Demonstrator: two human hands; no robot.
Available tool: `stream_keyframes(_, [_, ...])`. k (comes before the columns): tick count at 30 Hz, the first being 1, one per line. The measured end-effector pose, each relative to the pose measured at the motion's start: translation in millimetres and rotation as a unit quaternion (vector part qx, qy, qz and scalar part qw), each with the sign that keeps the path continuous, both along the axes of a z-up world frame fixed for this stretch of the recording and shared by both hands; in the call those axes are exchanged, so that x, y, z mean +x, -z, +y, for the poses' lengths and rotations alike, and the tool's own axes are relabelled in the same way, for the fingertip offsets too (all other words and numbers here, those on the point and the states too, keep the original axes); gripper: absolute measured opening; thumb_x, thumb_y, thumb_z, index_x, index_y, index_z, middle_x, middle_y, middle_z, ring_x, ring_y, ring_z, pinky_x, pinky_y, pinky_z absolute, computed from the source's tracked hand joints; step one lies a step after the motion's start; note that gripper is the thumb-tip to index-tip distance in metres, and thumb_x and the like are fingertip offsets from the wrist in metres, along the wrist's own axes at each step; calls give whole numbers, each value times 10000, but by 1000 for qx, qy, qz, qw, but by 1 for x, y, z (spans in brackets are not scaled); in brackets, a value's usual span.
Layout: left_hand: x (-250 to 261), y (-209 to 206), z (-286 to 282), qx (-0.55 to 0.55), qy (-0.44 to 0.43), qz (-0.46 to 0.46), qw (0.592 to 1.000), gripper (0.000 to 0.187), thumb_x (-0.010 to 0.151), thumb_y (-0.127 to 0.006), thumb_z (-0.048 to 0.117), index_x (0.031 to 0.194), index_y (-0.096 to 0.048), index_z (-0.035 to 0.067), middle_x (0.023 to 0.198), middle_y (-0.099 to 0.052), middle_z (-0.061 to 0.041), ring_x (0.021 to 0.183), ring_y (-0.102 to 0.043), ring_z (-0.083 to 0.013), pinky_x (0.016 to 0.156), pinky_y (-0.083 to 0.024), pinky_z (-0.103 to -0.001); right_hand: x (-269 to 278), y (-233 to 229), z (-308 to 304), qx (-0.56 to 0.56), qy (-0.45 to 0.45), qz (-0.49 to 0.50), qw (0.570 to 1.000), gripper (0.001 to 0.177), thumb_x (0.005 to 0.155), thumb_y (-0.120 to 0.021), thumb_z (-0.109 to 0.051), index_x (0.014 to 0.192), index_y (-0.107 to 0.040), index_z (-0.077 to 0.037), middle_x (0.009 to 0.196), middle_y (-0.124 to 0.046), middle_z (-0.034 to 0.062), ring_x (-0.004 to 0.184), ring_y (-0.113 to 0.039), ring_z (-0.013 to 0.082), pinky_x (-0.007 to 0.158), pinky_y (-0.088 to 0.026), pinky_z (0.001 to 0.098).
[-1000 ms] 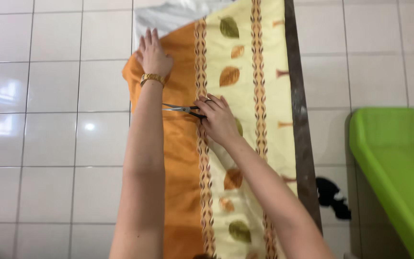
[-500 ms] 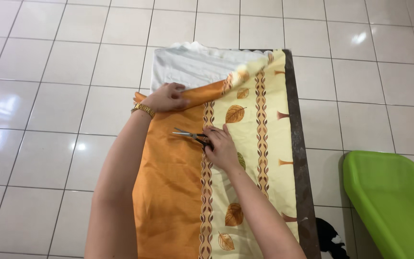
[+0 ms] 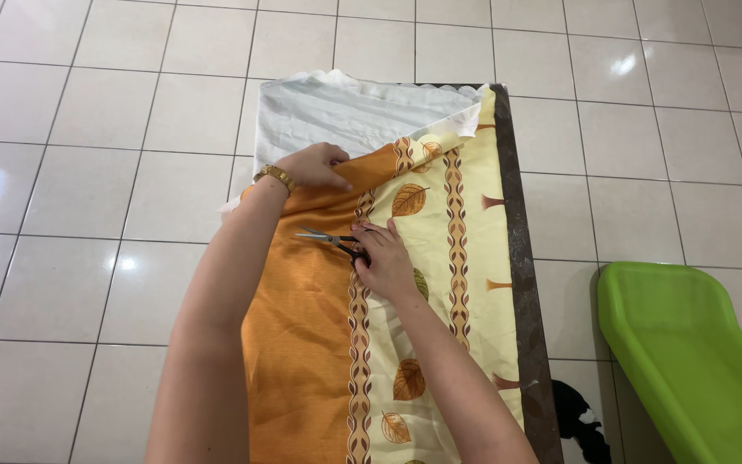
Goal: The person cuts a patterned fabric laid on a table using scissors. They hold the fabric steady with one hand and cut along the edge with the other, occasionally adjusting the fabric position.
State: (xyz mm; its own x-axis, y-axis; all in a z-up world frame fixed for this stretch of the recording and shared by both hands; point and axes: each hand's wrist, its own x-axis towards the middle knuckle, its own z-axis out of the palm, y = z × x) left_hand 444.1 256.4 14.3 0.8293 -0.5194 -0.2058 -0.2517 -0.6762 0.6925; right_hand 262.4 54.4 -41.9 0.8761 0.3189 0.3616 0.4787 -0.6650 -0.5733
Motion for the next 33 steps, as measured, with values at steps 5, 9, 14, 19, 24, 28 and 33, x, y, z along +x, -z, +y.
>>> stream_keyframes(5, [-7,-14,-29,25,-3,-268,963,221,822,-771,228,972,-713,76,981,-735,-111,924,-687,-325,808,-554,-444,-2,-2,3,-13,8,0,1000,447,755,-697,-59,1195,-630,-93,1266,-688,33,1307,-566,226,1232,-283,542])
stream_keyframes(9, [-18,-20,-49,163,76,-267,947,133,858,-737,251,889,-768,126,940,-735,-120,908,-679,-311,753,-550,-468,-1,-1,2,-25,5,3,1000,444,757,-692,-66,1195,-625,-99,1262,-687,31,1303,-564,227,1224,-281,553])
stream_keyframes(14, [-9,-8,-61,7,74,-113,991,230,936,-713,302,1093,-773,144,1033,-768,-104,922,-722,-275,880,-578,-398,-2,-3,1,-24,1,-13,1000,464,752,-688,-70,1210,-622,-93,1269,-685,45,1289,-567,238,1209,-284,563])
stream_keyframes(19, [12,6,-72,-92,168,6,981,518,811,-780,241,1301,-622,183,1222,-678,-70,1152,-631,-253,978,-481,-363,-1,-2,2,-14,2,-14,1000,462,750,-683,-65,1208,-633,-91,1246,-696,50,1280,-573,250,1213,-294,560])
stream_keyframes(24, [14,11,-58,249,162,-1,955,630,626,-832,188,1244,-729,250,1184,-745,-57,1140,-689,-266,1000,-527,-430,-1,2,3,-32,6,-2,999,449,757,-684,-76,1202,-632,-95,1232,-694,46,1295,-565,248,1217,-299,549])
stream_keyframes(28, [55,-14,-20,290,-28,-180,940,132,858,-716,230,943,-818,227,1114,-738,-67,1178,-624,-285,1111,-275,-665,0,3,3,-38,8,-1,999,440,783,-668,-74,1219,-623,-105,1275,-692,24,1305,-562,230,1225,-271,548])
stream_keyframes(33, [58,-42,-2,241,-354,-503,751,562,770,-722,126,1318,-601,93,1344,-541,-151,1213,-523,-379,1006,-382,-565,-2,0,3,-42,7,10,999,462,785,-668,-82,1243,-615,-106,1304,-671,30,1324,-543,231,1229,-249,548])
